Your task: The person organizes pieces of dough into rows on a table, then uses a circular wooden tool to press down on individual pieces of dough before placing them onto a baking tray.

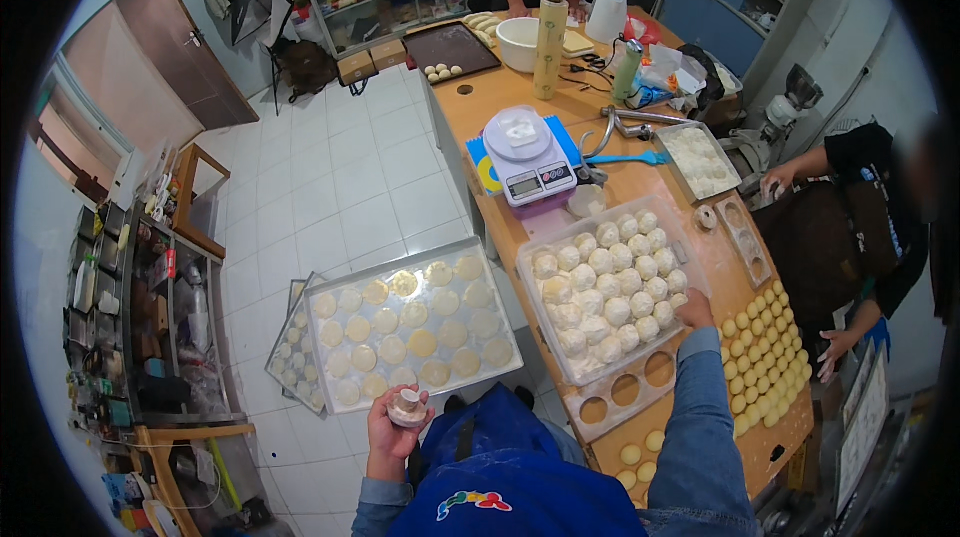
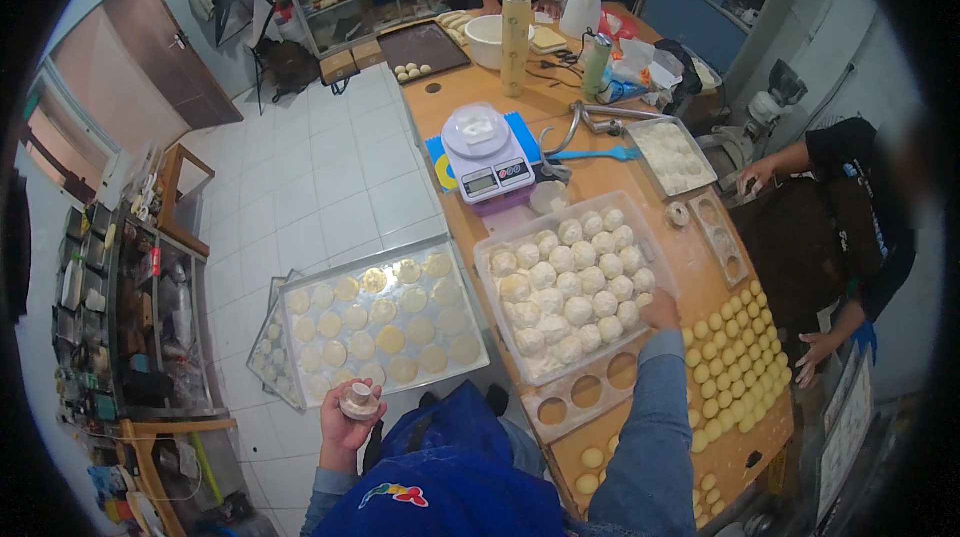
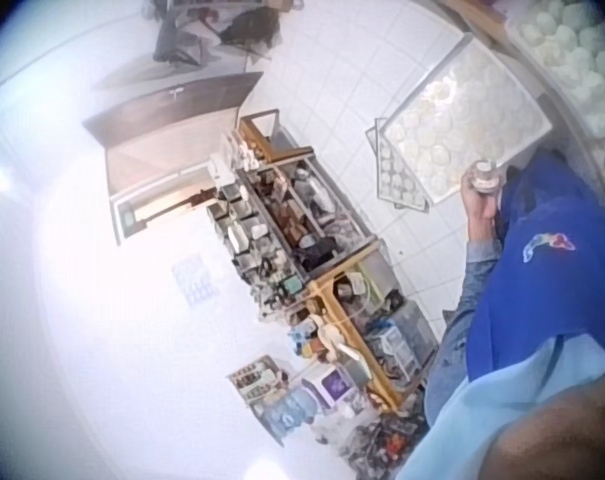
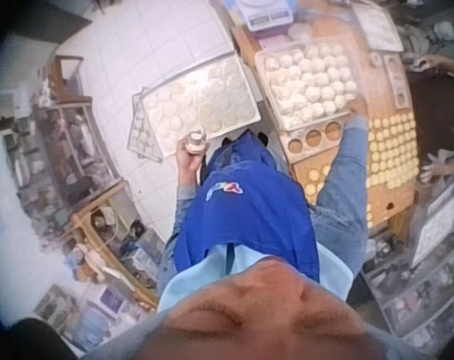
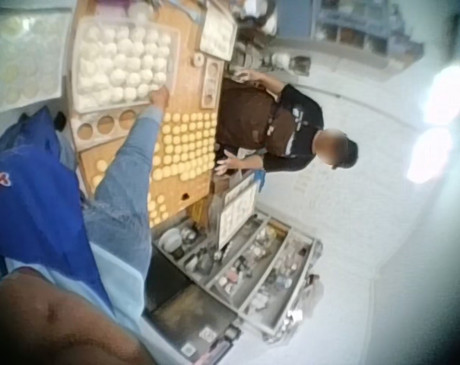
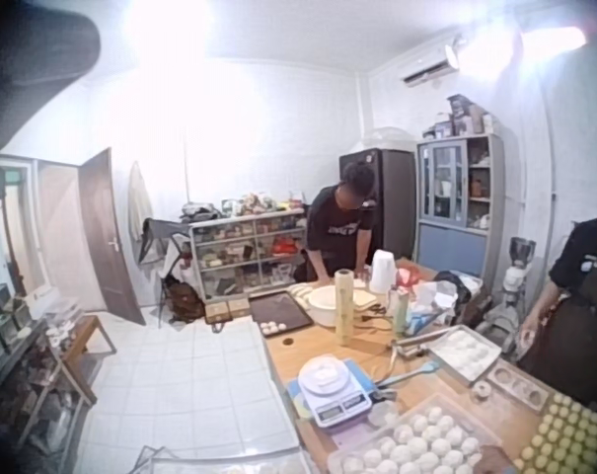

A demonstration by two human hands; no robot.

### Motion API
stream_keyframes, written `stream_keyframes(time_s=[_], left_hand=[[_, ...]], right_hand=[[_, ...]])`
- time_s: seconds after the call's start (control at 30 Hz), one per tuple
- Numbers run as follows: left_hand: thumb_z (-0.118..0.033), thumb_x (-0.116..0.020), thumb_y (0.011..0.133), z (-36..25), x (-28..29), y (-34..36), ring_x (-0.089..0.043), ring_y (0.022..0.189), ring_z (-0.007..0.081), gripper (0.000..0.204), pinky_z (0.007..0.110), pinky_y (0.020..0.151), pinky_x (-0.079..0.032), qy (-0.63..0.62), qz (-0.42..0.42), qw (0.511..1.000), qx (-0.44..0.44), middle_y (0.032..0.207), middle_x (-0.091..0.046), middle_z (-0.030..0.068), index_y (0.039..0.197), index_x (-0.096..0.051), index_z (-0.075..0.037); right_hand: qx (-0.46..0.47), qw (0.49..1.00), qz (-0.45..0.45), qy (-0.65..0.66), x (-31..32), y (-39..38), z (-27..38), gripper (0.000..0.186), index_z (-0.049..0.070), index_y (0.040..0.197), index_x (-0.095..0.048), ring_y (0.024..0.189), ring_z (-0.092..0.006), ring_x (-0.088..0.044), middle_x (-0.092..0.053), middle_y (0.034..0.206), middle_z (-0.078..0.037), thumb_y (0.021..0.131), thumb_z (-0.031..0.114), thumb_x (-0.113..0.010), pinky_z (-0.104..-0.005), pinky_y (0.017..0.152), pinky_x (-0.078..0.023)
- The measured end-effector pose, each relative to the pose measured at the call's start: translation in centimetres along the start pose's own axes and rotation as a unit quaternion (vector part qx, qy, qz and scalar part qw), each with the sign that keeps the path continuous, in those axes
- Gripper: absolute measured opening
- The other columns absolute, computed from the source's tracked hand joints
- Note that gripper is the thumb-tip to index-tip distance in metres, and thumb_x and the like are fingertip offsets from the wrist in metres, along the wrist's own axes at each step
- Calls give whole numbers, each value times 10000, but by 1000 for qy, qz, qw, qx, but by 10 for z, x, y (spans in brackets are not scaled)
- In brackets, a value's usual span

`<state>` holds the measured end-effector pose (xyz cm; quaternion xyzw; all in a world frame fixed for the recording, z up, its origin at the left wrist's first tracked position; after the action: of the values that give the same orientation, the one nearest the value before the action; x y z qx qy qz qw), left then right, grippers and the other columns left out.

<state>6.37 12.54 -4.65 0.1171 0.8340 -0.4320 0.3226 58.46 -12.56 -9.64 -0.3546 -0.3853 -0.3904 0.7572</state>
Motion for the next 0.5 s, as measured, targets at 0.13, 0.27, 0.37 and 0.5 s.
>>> stream_keyframes(time_s=[0.13,0.27,0.37,0.5], left_hand=[[-258,-419,794,1,-3,1,-535,898,287,275,466,694,-477,10,-3,1000,10,980,-535,111,945,-517,-50],[-261,-416,794,1,-2,0,-538,893,284,276,463,695,-479,4,-6,1000,12,977,-535,110,942,-514,-49],[-265,-419,792,1,-1,4,-533,903,284,277,462,697,-473,9,10,1000,8,982,-533,110,940,-513,-51],[-268,-423,787,-2,-1,2,-526,916,284,276,464,703,-463,21,-14,1000,0,988,-531,109,940,-514,-56]], right_hand=[[-15,999,-24,-44,-1,-2,5,330,3,880,-558,849,-322,-559,-580,886,-199,559,76,-581,-347,722,-441],[-45,992,-107,-51,2,-5,5,337,7,892,-553,855,-321,-558,-583,893,-186,570,92,-601,-355,736,-435],[-60,989,-131,-45,5,-3,-2,342,12,900,-544,872,-322,-553,-583,909,-179,579,114,-605,-360,745,-432],[-81,994,-71,-27,6,-14,21,392,44,969,-505,950,-341,-515,-560,976,-193,615,193,-581,-443,801,-388]])
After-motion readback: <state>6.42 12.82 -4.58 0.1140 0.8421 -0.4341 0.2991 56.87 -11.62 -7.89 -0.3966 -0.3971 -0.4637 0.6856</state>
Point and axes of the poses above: each hand's wrist, its own y-axis towards the middle knuckle, its own x-axis out of the back of the hand, z = x × y, the point moved 3 cm from there along y, towards the middle knuckle
